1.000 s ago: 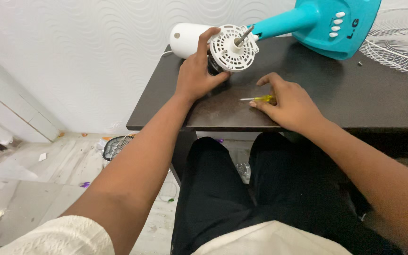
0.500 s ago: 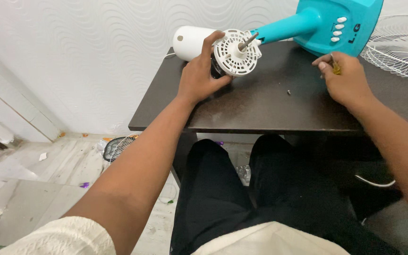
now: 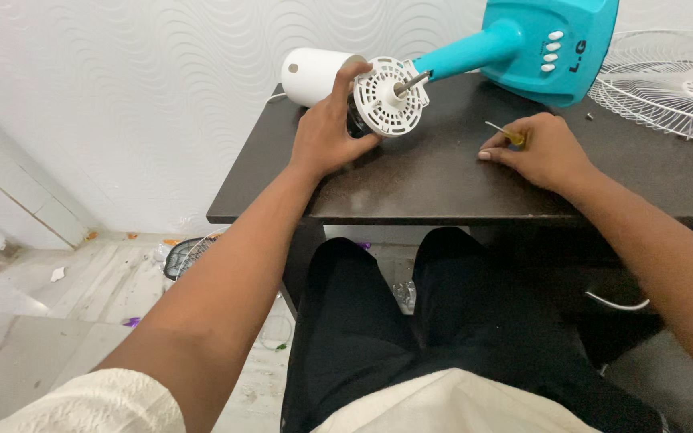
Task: The person reassembles an electric fan by hand, using a yellow screwdriver to tighten screws on the motor housing and aligning the white rear cover with the teal fan body. The person secures the rear cover and adjusts the neck joint to complete the assembly.
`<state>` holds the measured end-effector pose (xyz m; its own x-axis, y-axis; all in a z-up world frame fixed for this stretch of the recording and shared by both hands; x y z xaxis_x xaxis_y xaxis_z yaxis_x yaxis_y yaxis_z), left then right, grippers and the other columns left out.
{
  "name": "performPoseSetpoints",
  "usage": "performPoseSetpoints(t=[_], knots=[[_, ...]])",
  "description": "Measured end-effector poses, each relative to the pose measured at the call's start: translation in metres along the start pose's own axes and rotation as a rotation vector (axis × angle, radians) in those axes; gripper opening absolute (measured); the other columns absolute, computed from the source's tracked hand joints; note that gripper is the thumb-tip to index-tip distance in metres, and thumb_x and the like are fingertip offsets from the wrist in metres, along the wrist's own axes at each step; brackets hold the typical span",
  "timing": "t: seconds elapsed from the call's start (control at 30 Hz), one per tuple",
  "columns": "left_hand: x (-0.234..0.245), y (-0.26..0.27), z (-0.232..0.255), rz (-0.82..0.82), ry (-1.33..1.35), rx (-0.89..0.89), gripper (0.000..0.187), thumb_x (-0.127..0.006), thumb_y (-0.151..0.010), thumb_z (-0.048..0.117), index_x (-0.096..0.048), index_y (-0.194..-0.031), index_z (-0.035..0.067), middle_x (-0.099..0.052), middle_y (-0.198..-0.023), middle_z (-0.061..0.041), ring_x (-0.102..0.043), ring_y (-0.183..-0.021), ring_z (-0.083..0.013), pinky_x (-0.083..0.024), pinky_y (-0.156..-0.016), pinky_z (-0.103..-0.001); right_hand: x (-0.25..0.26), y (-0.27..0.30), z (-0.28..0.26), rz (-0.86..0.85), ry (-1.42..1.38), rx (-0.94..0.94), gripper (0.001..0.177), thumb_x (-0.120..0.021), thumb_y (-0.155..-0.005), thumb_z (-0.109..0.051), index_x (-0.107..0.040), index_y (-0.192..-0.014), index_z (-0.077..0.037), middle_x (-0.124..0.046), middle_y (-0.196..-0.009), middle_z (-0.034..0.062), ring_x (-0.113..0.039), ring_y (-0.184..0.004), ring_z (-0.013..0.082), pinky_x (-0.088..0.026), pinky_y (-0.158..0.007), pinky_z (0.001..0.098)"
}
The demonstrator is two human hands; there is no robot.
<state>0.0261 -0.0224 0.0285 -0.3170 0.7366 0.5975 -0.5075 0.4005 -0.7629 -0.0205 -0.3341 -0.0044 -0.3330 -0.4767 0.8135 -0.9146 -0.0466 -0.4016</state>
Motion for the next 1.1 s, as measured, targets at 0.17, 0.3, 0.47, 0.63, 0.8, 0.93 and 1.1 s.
performPoseSetpoints(t=[0.17,0.3,0.47,0.63,0.8,0.93,1.1], knots=[[0.006,0.003,0.003,0.038,0.084,-0.048,0.089,-0.083,-0.078,0.028,-0.028,-0.148,0.025,-0.076,-0.122,-0.011,-0.073,-0.108,-0.0360,-0.057,-0.086,-0.046,-0.002,-0.003,0.009,-0.014,-0.033,0.094,0.024,-0.080,-0.086,-0.025,-0.081,-0.106,-0.014,-0.075,-0.102,0.0147,-0.071,-0.094,0.0293,-0.054,-0.085,0.0418],[0.006,0.001,0.003,0.037,0.155,-0.044,0.089,-0.082,-0.076,0.025,-0.028,-0.148,0.024,-0.077,-0.119,-0.009,-0.075,-0.109,-0.0338,-0.058,-0.087,-0.045,-0.003,-0.005,0.011,0.000,0.053,0.214,0.024,-0.077,-0.088,-0.026,-0.079,-0.103,-0.007,-0.071,-0.103,0.0172,-0.068,-0.096,0.0325,-0.053,-0.086,0.0433],[0.007,0.002,-0.002,0.030,0.154,-0.020,0.091,-0.083,-0.076,0.024,-0.029,-0.148,0.023,-0.078,-0.121,-0.010,-0.074,-0.111,-0.0351,-0.057,-0.089,-0.045,-0.010,-0.014,0.003,0.043,0.118,0.270,0.027,-0.076,-0.087,-0.023,-0.075,-0.097,0.002,-0.071,-0.098,0.0205,-0.069,-0.090,0.0338,-0.055,-0.082,0.0425],[0.006,0.002,-0.009,0.056,0.262,-0.020,0.089,-0.087,-0.079,0.024,-0.030,-0.148,0.024,-0.079,-0.122,-0.011,-0.076,-0.115,-0.0338,-0.058,-0.095,-0.044,-0.009,-0.037,-0.003,0.113,-0.141,0.191,0.019,-0.081,-0.083,-0.014,-0.077,-0.094,0.001,-0.075,-0.085,0.0160,-0.071,-0.075,0.0235,-0.057,-0.073,0.0374],[0.004,-0.002,-0.017,0.084,0.351,0.000,0.089,-0.090,-0.079,0.022,-0.032,-0.147,0.024,-0.078,-0.124,-0.015,-0.077,-0.118,-0.0311,-0.058,-0.098,-0.043,-0.003,-0.075,-0.039,0.064,-0.570,0.371,0.011,-0.080,-0.092,-0.007,-0.073,-0.095,0.000,-0.076,-0.093,0.0086,-0.073,-0.085,0.0126,-0.060,-0.080,0.0294],[0.000,-0.002,-0.024,0.059,0.425,0.089,0.089,-0.092,-0.079,0.027,-0.033,-0.146,0.025,-0.078,-0.126,-0.014,-0.078,-0.116,-0.0260,-0.061,-0.092,-0.038,-0.011,-0.097,-0.058,0.069,-0.510,0.243,0.017,-0.083,-0.091,-0.012,-0.073,-0.100,-0.001,-0.071,-0.088,0.0091,-0.062,-0.076,0.0155,-0.048,-0.065,0.0325],[-0.002,-0.001,-0.030,0.056,0.464,0.095,0.090,-0.095,-0.081,0.029,-0.034,-0.147,0.025,-0.077,-0.131,-0.014,-0.077,-0.120,-0.0256,-0.062,-0.092,-0.037,-0.009,-0.114,-0.084,0.101,-0.501,0.478,0.020,-0.082,-0.098,-0.019,-0.076,-0.112,-0.006,-0.074,-0.105,0.0048,-0.070,-0.098,0.0145,-0.056,-0.086,0.0315]])
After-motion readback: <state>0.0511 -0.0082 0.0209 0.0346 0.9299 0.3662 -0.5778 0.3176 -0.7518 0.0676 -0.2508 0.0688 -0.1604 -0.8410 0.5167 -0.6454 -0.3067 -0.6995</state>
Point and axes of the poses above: each hand's wrist, its own y-axis away from the middle knuckle, its own x-axis out of the back of the hand, z = x × y, the point moved 5 cm from there along -y, towards the middle knuckle
